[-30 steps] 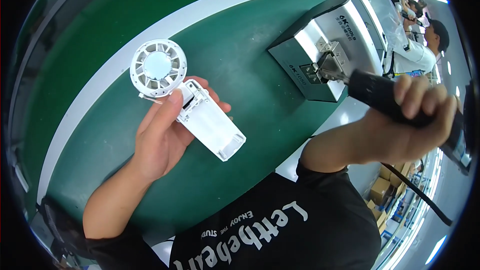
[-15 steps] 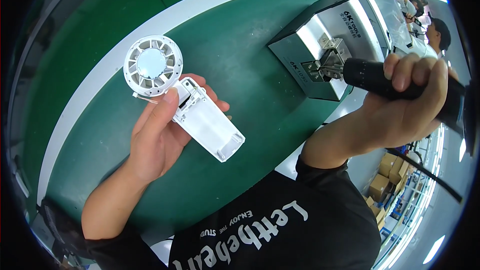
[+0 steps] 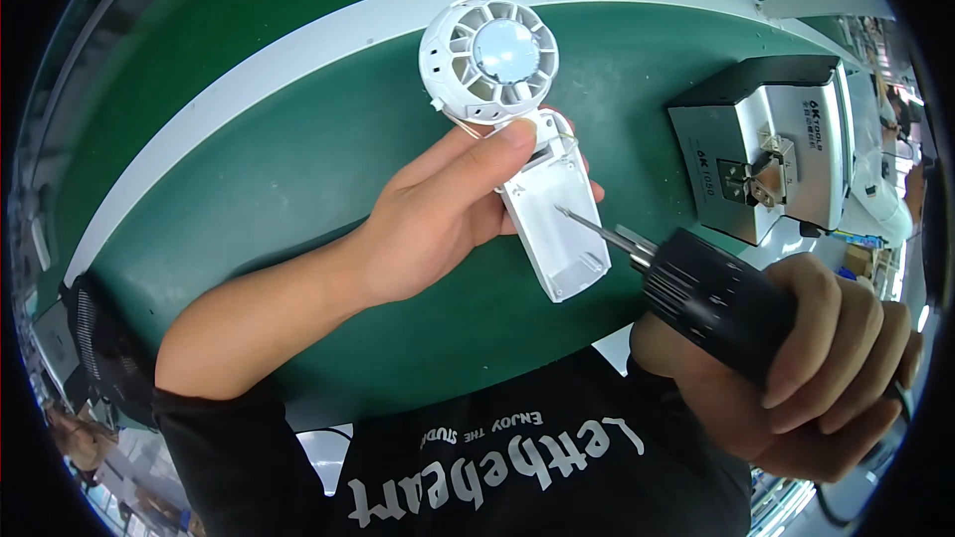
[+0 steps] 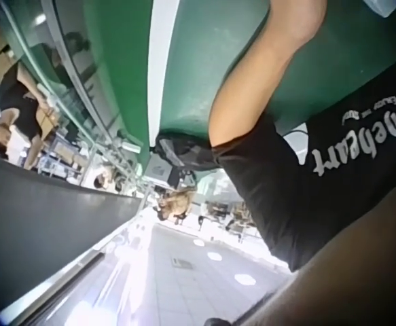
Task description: Assemble components of small handheld fans using an electric screwdriver at a manual assembly station.
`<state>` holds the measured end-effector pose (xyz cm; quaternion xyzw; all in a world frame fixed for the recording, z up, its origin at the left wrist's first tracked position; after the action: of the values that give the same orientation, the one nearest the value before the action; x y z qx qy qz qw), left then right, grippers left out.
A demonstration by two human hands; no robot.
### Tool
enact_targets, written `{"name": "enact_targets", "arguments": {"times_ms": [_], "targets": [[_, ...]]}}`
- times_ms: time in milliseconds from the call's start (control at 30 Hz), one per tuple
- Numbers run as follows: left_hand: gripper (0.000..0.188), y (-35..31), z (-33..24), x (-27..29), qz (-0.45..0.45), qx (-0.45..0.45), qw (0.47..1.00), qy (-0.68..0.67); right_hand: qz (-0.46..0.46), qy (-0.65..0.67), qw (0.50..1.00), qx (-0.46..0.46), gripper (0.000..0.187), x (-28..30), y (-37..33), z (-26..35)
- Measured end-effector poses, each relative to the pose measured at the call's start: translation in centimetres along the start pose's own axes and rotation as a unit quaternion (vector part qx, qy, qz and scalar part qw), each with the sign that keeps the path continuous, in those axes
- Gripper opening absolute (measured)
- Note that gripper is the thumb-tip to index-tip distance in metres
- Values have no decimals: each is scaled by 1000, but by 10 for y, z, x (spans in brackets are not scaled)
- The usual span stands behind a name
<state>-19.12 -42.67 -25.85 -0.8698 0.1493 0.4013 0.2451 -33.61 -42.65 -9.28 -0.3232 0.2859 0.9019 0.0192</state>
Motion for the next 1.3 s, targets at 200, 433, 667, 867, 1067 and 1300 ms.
{"name": "enact_targets", "arguments": {"times_ms": [200, 433, 667, 867, 1067, 1300], "targets": [[49, 1, 2, 0, 19, 6, 1000, 23, 23, -66, 994, 86, 21, -22, -19, -16], [48, 0, 5, 2, 11, 2, 999, 37, 31, -84, 994, 64, 22, -21, -22, -24], [47, 2, 4, 0, 14, 6, 1000, 26, 35, -92, 992, 85, 20, -27, -25, -21], [47, 4, 7, -1, 20, 0, 999, 33, 27, -122, 990, 71, 21, -22, -23, -18], [47, 1, 5, 1, 38, -21, 995, 85, 23, -170, 984, 39, 23, -22, -30, -24], [47, -6, 14, -6, 10, 11, 999, 41, 89, -125, 983, 104, 22, -29, -38, -27]]}}
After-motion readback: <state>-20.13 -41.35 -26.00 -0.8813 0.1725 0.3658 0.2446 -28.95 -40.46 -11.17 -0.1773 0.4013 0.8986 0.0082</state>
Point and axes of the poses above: each hand's wrist, its own y-axis towards the middle knuckle, its own x-axis out of the back of the hand, z = x × y, the point moved 8 cm from there along y, towards the middle knuckle, and after that the axes turned 7 degrees about -z, right-handed, at the moved point
